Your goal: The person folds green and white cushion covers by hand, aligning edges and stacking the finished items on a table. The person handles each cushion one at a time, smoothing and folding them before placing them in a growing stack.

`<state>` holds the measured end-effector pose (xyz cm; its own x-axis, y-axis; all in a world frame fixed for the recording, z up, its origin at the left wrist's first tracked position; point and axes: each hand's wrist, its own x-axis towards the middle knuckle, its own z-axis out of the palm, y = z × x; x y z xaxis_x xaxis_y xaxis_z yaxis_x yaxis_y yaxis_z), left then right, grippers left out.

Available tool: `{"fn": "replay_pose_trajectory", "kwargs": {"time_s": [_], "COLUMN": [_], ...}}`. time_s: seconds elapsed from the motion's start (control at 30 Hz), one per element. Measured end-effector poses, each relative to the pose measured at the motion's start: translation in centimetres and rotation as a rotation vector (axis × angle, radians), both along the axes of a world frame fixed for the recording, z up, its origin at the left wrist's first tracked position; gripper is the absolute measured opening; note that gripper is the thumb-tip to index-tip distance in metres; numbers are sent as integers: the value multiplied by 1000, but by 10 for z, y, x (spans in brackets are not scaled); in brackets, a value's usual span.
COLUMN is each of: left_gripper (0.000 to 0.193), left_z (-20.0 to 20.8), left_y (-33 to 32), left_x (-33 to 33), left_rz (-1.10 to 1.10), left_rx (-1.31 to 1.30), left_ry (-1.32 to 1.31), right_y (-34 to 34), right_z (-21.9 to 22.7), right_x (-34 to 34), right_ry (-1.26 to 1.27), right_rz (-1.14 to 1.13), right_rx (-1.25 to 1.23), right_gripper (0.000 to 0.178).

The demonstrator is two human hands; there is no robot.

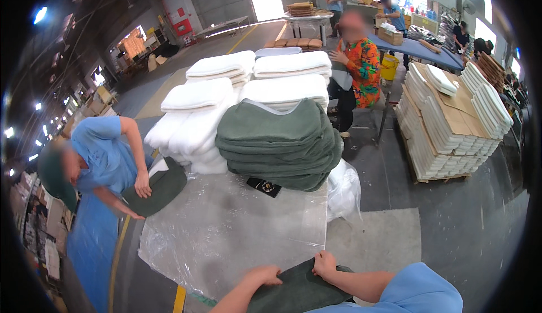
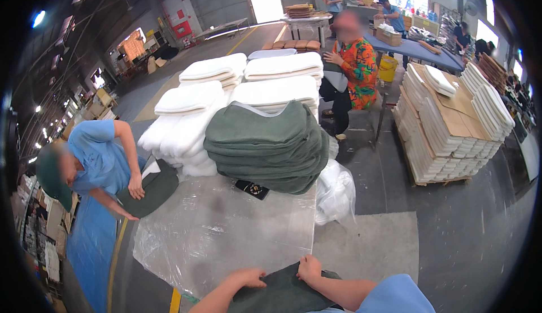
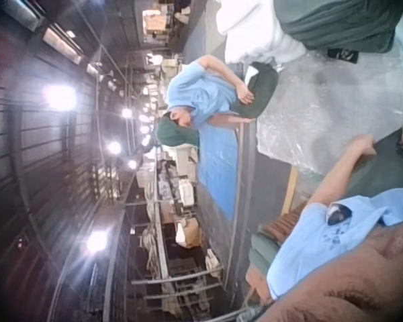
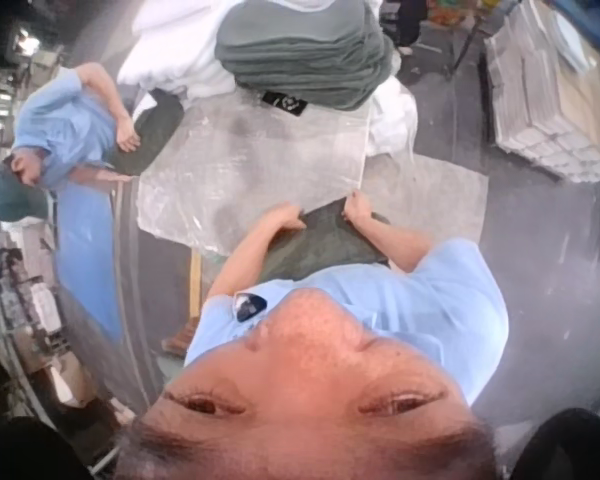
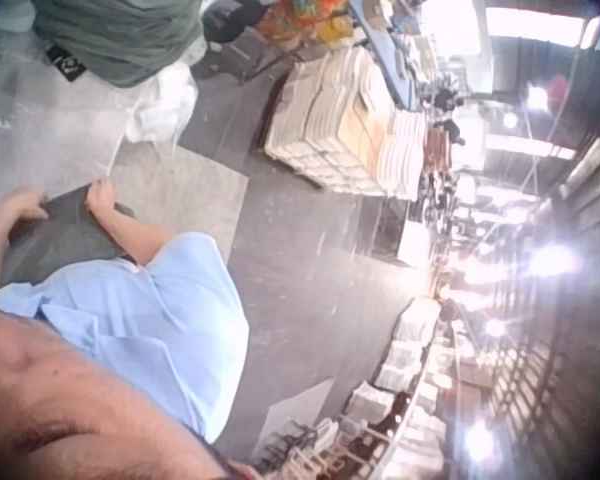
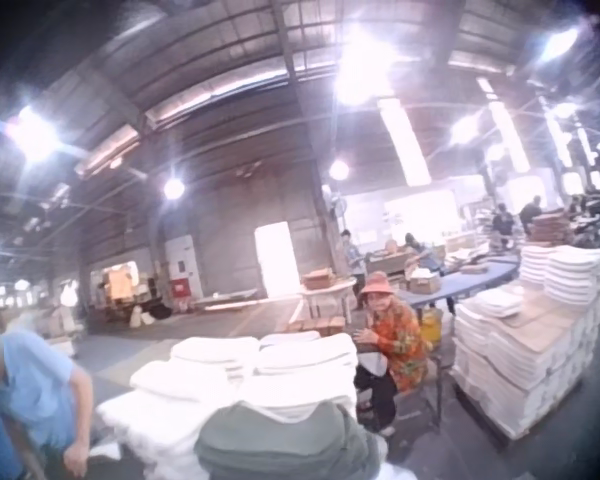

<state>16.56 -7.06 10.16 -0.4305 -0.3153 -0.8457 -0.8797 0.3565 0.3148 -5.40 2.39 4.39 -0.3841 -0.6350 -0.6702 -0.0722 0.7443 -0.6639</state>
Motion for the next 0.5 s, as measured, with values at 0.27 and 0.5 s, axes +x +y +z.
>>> {"fn": "replay_pose_trajectory", "kwargs": {"time_s": [0.27, 0.5], "left_gripper": [81, 61], "left_z": [-50, -58], "left_y": [2, 39], "left_x": [-48, -46], "left_rz": [191, 200], "left_rx": [9, -154], "left_ry": [241, 132], "right_y": [3, -1], "right_z": [-9, -10], "right_x": [-3, -1], "right_ry": [-6, 6], "right_rz": [-20, 7], "right_rx": [-58, -24], "right_gripper": [34, 34]}}
